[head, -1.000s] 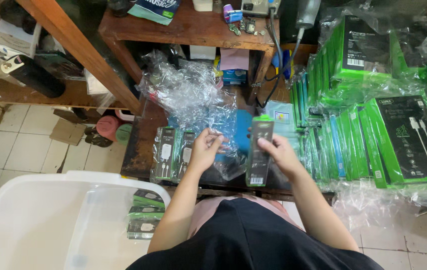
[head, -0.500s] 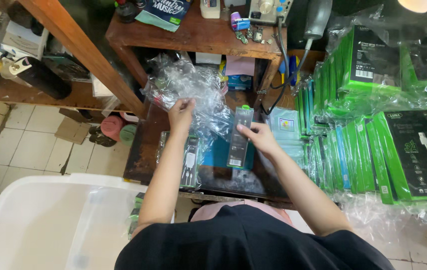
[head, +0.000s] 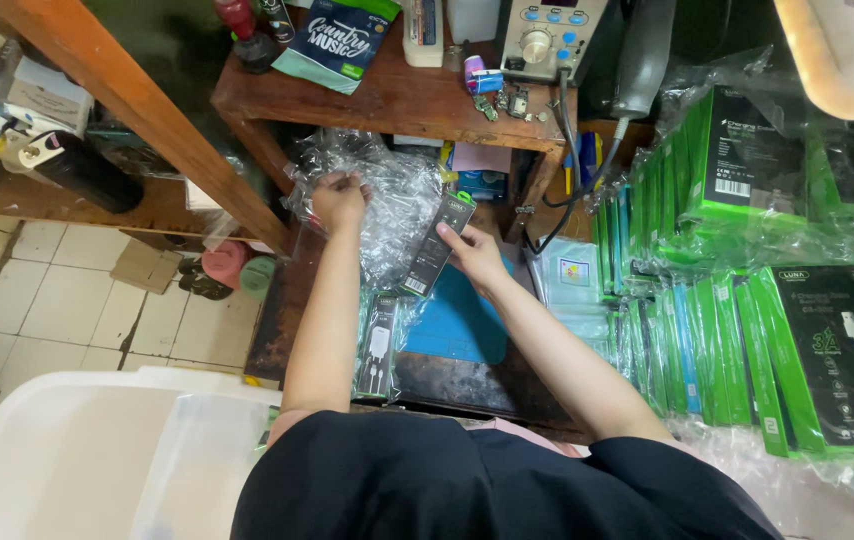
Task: The person packages boxed chargers by repeatedly inserting individual boxes into clear plastic sleeves by hand and placing them on the table.
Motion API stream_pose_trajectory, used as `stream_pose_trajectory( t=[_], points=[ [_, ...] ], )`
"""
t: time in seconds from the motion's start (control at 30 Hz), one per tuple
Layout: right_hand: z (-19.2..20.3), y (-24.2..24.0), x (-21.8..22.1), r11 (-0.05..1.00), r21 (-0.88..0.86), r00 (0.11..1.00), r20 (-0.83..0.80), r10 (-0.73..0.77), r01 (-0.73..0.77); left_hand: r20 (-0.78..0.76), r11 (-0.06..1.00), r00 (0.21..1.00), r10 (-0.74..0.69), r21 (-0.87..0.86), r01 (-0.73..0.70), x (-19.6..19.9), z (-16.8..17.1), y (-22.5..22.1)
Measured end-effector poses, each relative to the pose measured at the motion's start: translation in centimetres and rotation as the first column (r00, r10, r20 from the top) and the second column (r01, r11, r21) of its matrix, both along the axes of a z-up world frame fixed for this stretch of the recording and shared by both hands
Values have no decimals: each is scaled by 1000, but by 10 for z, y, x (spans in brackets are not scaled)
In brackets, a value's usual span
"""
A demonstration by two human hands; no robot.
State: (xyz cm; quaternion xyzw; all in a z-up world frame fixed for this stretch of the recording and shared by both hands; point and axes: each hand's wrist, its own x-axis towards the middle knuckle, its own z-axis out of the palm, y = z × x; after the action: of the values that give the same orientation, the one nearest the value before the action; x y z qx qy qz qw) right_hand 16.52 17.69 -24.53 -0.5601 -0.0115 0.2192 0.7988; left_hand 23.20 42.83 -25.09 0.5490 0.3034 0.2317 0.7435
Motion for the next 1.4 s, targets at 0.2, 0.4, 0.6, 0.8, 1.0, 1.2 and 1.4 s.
stream_pose_trajectory(
  t=[0.2, 0.4, 0.6, 0.8, 1.0, 1.2, 1.4],
  points=[
    [-6, -21, -5, 993, -116, 1000, 0, -5, 5, 99, 661, 975, 200, 720, -209, -30, 17, -28],
    [-22, -40, -5, 994, -104, 999, 14, 30, -29, 28, 814, 978, -205, 560, 155, -82, 61, -95],
    [-27, -48, -6, 994, -37, 995, -6, 99, -99, 64, 624, 978, -199, 778, 75, -132, 70, -135],
    [-27, -60, -24, 998, 36, 998, -45, 50, -48, 31, 703, 959, -281, 687, 184, -159, 56, -153],
    [-25, -88, -57, 997, -1, 997, -3, -72, 72, -47, 736, 864, -502, 502, 454, -171, 34, -175],
    [-23, -124, -90, 964, -181, 981, 51, -189, 195, -96, 617, 725, -682, 456, 641, -189, 21, -207],
    [-37, -156, -123, 923, -218, 948, 47, -315, 317, -116, 504, 603, -789, 441, 743, -200, 4, -241]
  ],
)
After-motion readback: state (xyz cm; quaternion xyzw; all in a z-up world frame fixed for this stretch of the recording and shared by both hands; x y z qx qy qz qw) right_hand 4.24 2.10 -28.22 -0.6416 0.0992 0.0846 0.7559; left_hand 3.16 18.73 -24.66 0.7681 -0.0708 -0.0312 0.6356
